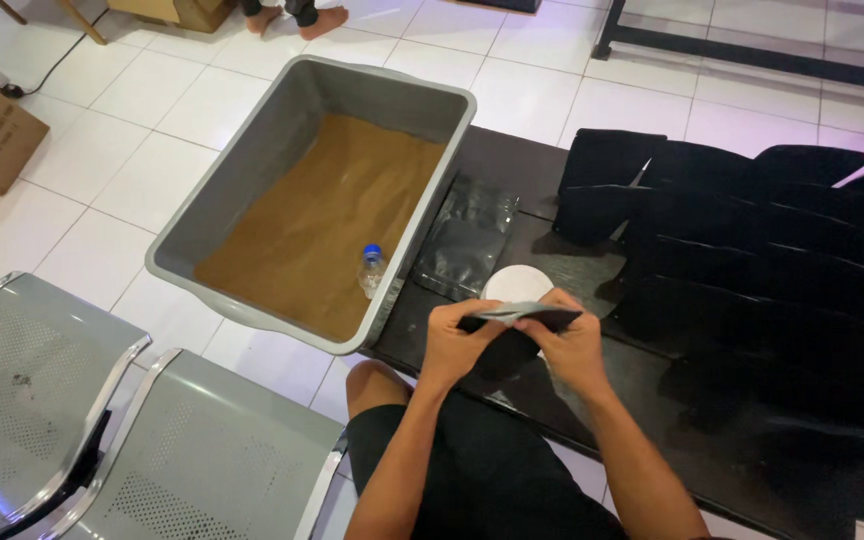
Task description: The person scoops a brown granular substance from a large bin into small black pouches using a plastic bottle as a scoop. Each filled pouch is placed on a digital scale, then set aside on a table.
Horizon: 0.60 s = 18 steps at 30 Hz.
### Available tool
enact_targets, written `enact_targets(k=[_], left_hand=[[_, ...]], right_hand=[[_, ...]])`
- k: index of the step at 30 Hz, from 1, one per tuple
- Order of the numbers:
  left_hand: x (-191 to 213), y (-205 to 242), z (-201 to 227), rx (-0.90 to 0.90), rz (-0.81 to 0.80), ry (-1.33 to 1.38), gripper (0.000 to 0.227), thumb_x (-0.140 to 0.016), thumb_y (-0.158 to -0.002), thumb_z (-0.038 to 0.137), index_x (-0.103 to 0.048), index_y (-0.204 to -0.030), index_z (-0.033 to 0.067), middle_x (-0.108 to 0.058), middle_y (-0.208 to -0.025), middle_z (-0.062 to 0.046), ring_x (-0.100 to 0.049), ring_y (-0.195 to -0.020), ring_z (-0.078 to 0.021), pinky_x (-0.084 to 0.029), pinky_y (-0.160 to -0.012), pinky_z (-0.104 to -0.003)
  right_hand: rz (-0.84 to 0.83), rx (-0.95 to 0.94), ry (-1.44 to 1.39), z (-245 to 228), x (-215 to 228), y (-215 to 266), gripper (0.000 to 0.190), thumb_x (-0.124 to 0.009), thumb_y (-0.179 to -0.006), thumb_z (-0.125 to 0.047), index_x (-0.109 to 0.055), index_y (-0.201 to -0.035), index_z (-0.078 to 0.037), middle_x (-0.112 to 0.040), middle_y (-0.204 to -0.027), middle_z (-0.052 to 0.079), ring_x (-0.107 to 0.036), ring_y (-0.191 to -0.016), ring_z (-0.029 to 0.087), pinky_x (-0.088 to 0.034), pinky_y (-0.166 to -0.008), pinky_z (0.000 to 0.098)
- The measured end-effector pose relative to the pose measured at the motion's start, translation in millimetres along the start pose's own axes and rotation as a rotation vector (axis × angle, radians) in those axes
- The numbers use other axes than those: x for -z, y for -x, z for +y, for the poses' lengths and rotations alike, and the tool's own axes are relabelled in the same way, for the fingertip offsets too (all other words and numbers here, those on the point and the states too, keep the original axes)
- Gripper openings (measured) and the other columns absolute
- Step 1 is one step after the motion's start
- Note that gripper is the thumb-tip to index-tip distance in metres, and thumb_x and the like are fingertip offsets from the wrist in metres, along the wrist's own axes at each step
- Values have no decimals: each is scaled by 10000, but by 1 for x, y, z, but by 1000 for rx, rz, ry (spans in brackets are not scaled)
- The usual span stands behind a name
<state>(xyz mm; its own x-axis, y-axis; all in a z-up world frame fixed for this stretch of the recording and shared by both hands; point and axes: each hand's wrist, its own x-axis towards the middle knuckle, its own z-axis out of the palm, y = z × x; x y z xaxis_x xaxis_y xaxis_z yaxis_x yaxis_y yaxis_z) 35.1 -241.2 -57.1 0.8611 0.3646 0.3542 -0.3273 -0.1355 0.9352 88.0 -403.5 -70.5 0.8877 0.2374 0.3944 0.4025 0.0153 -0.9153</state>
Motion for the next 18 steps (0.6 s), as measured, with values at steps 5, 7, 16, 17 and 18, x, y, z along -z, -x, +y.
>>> enact_targets(k=[5, 7, 16, 17, 18], left_hand=[[1, -1, 7, -92, -2, 109, 127, -863, -749, 25, -800, -845, 79, -795, -820, -93, -769, -862, -233, -576, -788, -340], [3, -2, 10, -102, 3, 102, 116, -865, -759, 67, -798, -853, 80, -798, -831, -76, -768, -875, -211, -575, -791, -327], [-1, -1, 35, -101, -59, 178, 102, -829, -775, -37, -751, -830, 1, -787, -818, -129, -767, -843, -223, -589, -745, -322], [-1, 2, 26, -69, -35, 125, 70, -816, -809, 4, -770, -855, 29, -791, -826, -111, -757, -850, -190, -586, -727, -316], [-2, 4, 16, -36, -10, 73, 42, -803, -843, 45, -789, -880, 58, -796, -834, -94, -748, -856, -157, -583, -709, -311]], right_hand=[[-9, 83, 29, -8, -2, -2, 163, -849, -833, -191, -753, -790, -66, -715, -755, 80, -659, -690, 203, -498, -707, 320], [1, 99, 40, -11, -1, -2, 160, -833, -855, -211, -762, -801, -78, -716, -766, 67, -664, -705, 201, -498, -723, 321], [23, 65, -17, -8, 0, 2, 136, -808, -880, -153, -754, -801, -56, -701, -772, 77, -634, -696, 176, -477, -695, 302], [38, 68, -11, -11, -1, 3, 146, -807, -883, -140, -741, -796, -44, -686, -766, 89, -627, -693, 185, -471, -688, 312], [54, 71, -5, -15, -3, 3, 158, -806, -887, -128, -727, -791, -31, -671, -760, 101, -619, -689, 194, -465, -681, 323]])
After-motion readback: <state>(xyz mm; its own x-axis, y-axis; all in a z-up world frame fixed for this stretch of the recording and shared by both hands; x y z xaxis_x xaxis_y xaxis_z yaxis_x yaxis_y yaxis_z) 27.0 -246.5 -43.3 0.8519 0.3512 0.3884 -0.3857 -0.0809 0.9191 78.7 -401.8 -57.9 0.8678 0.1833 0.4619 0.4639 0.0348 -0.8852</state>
